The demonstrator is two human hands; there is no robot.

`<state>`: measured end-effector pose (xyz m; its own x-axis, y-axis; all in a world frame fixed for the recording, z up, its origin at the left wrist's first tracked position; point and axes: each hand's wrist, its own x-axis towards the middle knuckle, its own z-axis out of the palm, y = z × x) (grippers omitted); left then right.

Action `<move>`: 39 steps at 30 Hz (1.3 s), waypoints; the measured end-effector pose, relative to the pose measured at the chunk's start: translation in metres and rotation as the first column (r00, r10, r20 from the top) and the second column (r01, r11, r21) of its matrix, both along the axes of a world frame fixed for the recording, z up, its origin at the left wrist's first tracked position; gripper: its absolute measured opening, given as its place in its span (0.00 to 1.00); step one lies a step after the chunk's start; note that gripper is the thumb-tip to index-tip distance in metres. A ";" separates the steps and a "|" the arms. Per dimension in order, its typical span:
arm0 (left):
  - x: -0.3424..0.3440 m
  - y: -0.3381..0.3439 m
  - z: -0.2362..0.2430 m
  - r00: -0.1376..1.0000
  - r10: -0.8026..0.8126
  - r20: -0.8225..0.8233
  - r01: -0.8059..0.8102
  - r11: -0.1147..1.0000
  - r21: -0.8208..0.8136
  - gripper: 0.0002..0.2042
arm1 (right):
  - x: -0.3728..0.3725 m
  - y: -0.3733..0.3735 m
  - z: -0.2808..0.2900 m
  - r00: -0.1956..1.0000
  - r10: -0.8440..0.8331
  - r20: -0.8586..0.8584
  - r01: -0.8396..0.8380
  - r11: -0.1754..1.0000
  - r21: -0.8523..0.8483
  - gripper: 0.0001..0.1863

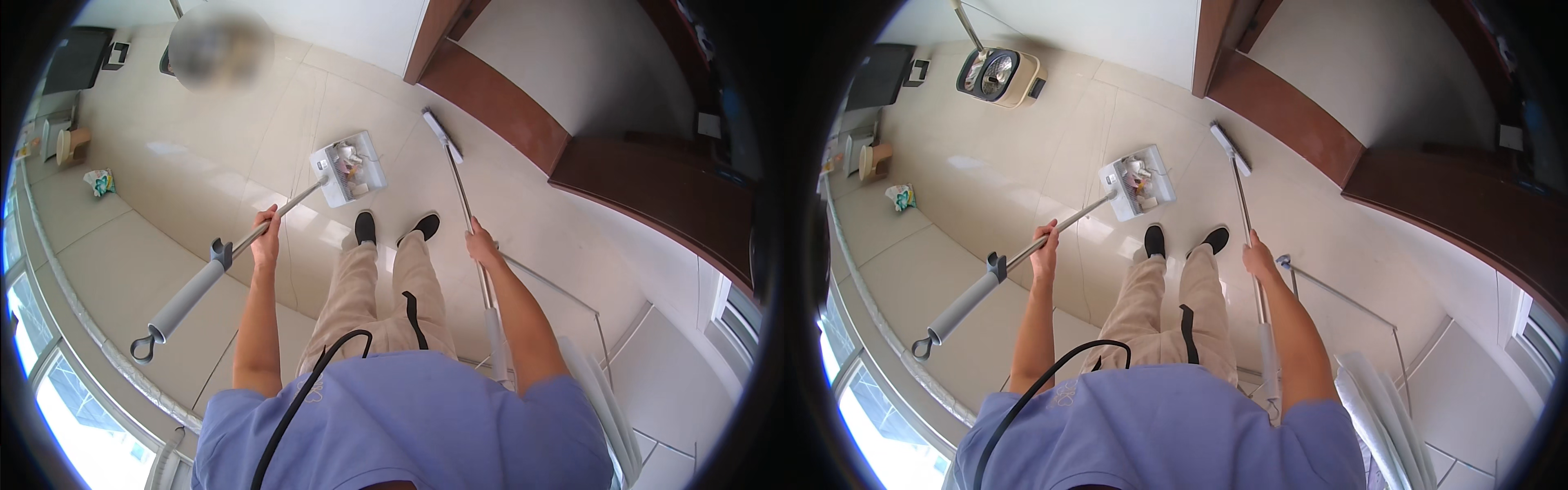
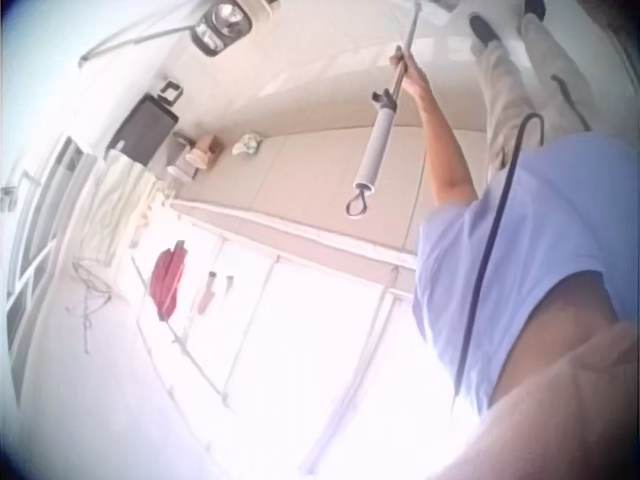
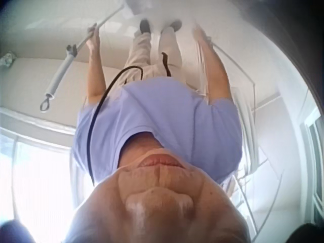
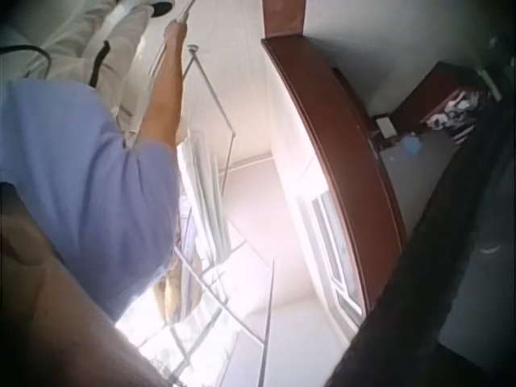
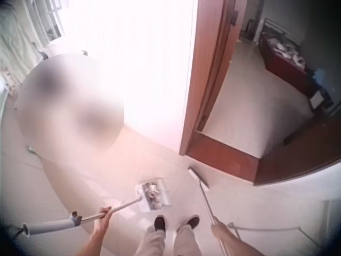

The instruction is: The person sweeps debris into a dustpan across tiled floors in multiple rooms, moving a plastic stool to access areas. The person then counts paper currency on a table.

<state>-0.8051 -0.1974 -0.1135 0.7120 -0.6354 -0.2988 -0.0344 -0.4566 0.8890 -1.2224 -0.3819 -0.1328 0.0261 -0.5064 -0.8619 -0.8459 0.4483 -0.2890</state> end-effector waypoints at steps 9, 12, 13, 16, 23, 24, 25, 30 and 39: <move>-0.011 0.000 0.016 0.986 0.137 -0.092 -0.127 0.986 0.109 0.05 | 0.054 0.058 0.028 0.974 0.005 0.228 -0.089 0.930 0.357 0.30; -0.013 0.008 0.023 0.964 0.232 -0.131 -0.213 0.967 0.142 0.05 | 0.039 0.046 0.041 0.956 0.213 0.203 -0.232 0.969 0.079 0.29; -0.015 0.012 0.026 0.954 0.262 -0.147 -0.242 0.960 0.142 0.05 | 0.040 0.037 0.038 0.942 0.291 0.166 -0.295 0.956 0.001 0.28; -0.018 0.035 0.021 0.932 0.306 -0.195 -0.294 0.952 0.091 0.06 | 0.059 -0.009 0.009 0.882 0.469 0.043 -0.445 0.860 -0.250 0.27; -0.043 0.044 0.035 0.874 0.448 -0.188 -0.429 0.893 0.134 0.06 | 0.151 -0.129 -0.065 0.904 0.427 0.005 -0.421 0.894 -0.152 0.30; -0.047 0.044 0.038 0.866 0.465 -0.182 -0.446 0.884 0.138 0.06 | 0.153 -0.129 -0.071 0.915 0.401 0.035 -0.394 0.910 -0.131 0.29; -0.049 0.041 0.039 0.869 0.467 -0.163 -0.447 0.883 0.142 0.06 | 0.152 -0.130 -0.077 0.926 0.372 0.063 -0.364 0.925 -0.108 0.28; -0.065 0.022 0.044 0.844 0.525 -0.106 -0.505 0.847 0.168 0.06 | 0.104 -0.130 -0.070 0.909 0.363 0.206 -0.380 0.924 0.048 0.26; -0.063 -0.016 0.042 0.865 0.493 -0.093 -0.448 0.843 0.297 0.07 | 0.048 -0.223 -0.047 0.909 0.412 0.066 -0.415 0.909 0.040 0.25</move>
<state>-0.8679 -0.2133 -0.0718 0.8337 -0.1205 -0.5389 0.3748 -0.5932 0.7125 -1.1748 -0.6048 -0.1799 0.2713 -0.3950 -0.8777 -0.9421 0.0776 -0.3261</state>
